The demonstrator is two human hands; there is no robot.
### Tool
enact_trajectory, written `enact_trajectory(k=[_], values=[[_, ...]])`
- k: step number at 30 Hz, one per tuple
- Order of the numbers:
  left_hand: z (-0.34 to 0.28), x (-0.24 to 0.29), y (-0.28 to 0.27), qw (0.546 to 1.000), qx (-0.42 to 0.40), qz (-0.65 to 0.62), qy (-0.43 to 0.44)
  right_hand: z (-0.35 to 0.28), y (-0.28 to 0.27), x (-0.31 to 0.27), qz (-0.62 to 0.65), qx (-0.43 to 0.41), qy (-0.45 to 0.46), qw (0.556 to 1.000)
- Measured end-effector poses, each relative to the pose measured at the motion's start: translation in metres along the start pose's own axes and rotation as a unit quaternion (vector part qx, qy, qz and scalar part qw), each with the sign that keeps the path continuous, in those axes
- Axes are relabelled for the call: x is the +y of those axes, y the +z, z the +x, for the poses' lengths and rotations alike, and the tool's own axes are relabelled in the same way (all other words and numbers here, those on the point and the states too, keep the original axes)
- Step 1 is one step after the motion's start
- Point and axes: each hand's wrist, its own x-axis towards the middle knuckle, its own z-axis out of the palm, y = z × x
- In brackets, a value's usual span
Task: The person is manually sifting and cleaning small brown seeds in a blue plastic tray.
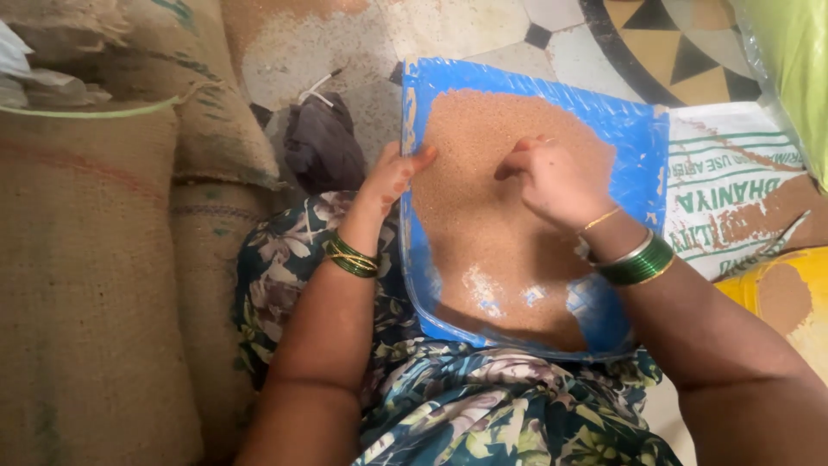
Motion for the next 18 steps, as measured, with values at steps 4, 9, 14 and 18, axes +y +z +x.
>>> enact_trajectory(k=[4,9,14,18], values=[[-0.005,0.012,0.008,1.0,0.012,-0.002,0.018,0.008,-0.021,-0.027,0.051,0.006,0.063,0.997],[0.001,0.001,0.003,1.0,-0.002,0.011,0.017,0.009,-0.023,-0.014,-0.008,0.122,0.077,0.99],[-0.006,0.014,0.008,0.999,0.037,-0.034,-0.018,0.015,-0.015,-0.017,-0.088,0.06,0.114,0.988],[-0.008,0.017,0.009,0.999,0.012,-0.037,-0.003,0.015,-0.012,-0.01,0.021,0.21,0.066,0.975]])
